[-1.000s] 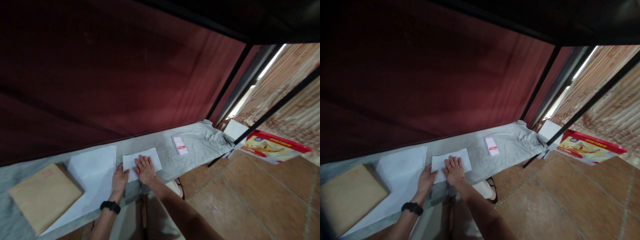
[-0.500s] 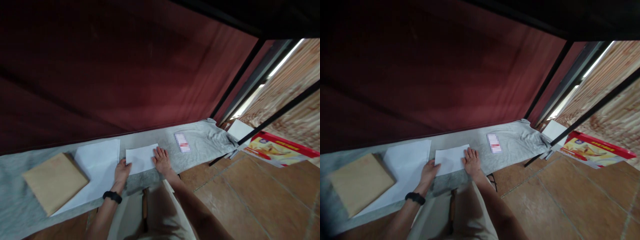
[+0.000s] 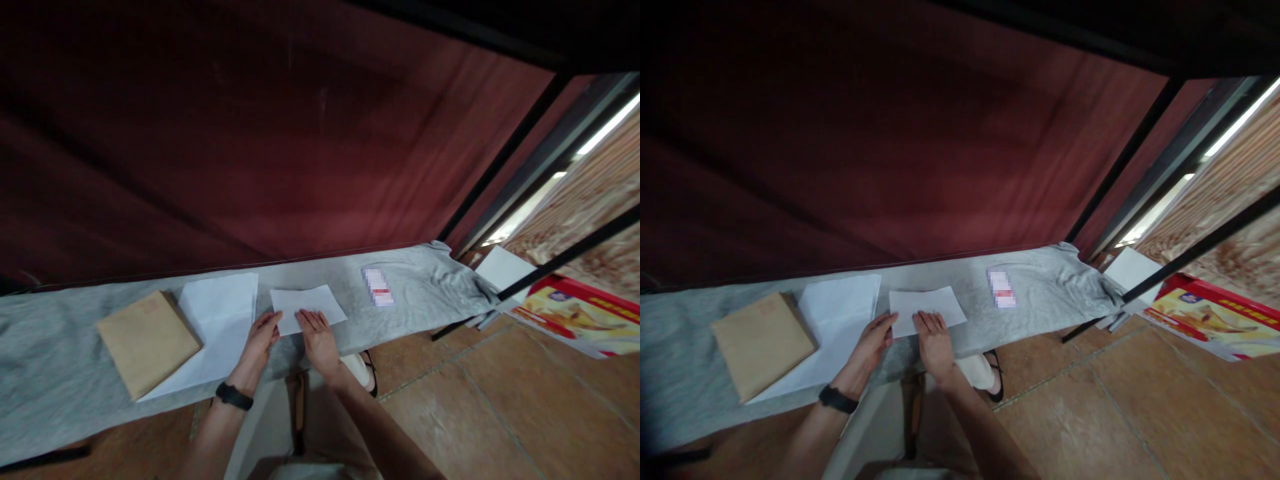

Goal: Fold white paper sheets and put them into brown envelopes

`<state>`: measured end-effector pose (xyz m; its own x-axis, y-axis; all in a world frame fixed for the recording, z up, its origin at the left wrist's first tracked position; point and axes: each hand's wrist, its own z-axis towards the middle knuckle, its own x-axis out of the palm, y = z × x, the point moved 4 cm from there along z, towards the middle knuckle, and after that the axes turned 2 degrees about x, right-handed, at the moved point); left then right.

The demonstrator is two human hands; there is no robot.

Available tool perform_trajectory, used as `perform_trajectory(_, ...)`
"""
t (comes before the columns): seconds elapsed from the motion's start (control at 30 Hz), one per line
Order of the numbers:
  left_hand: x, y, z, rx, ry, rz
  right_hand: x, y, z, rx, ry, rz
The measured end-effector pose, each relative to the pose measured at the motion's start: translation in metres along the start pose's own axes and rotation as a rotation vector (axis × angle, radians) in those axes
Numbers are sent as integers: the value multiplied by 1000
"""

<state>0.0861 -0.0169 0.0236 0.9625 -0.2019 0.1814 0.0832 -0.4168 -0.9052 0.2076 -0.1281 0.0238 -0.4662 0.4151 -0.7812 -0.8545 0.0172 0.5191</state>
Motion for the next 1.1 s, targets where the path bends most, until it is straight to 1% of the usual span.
perform_trajectory(0.03,2,-3,-2,-26,42,-89,-8,0,5,21,-34,78)
perform_trajectory(0.1,5,-5,-5,-91,90,-210,-25,1,15,81,-124,335)
perform_trajectory(0.13,6,-4,-6,-130,79,-229,-33,2,19,130,-175,498)
perform_trajectory(0.2,7,2,-7,-199,29,-227,-43,3,27,276,-279,838)
perform_trajectory(0.27,11,10,-7,-236,11,-231,-47,4,33,420,-378,1155)
perform_trajectory(0.33,18,17,-8,-253,63,-268,-45,5,36,497,-450,1406)
perform_trajectory(0.4,26,20,-7,-245,134,-315,-39,2,36,529,-496,1542)
perform_trajectory(0.43,27,21,-6,-215,155,-338,-35,-1,34,548,-509,1557)
perform_trajectory(0.5,25,20,-2,-115,148,-353,-24,-13,26,612,-503,1476)
perform_trajectory(0.53,22,21,0,-65,127,-330,-18,-21,21,653,-487,1393)
perform_trajectory(0.57,17,22,3,-25,105,-283,-12,-30,15,689,-456,1285)
perform_trajectory(0.6,13,23,5,9,88,-218,-7,-38,9,714,-446,1236)
perform_trajectory(0.63,8,23,8,43,77,-144,-4,-48,4,735,-454,1195)
perform_trajectory(0.7,-1,24,14,124,68,3,-3,-65,-7,787,-522,1064)
perform_trajectory(0.77,-7,24,22,197,56,133,-6,-76,-13,782,-587,921)
perform_trajectory(0.8,-9,23,27,227,45,197,-9,-77,-13,726,-590,802)
perform_trajectory(0.83,-11,23,31,254,33,265,-10,-74,-11,632,-557,664)
perform_trajectory(0.87,-12,22,36,280,20,339,-9,-68,-6,511,-489,515)
perform_trajectory(0.93,-13,21,45,324,-14,482,1,-51,3,261,-284,245)
perform_trajectory(0.97,-14,20,49,335,-32,547,10,-43,6,169,-179,150)
perform_trajectory(1.03,-15,21,55,338,-62,633,26,-32,11,61,-15,-16)
perform_trajectory(1.1,-17,22,59,333,-75,660,38,-28,16,28,75,-142)
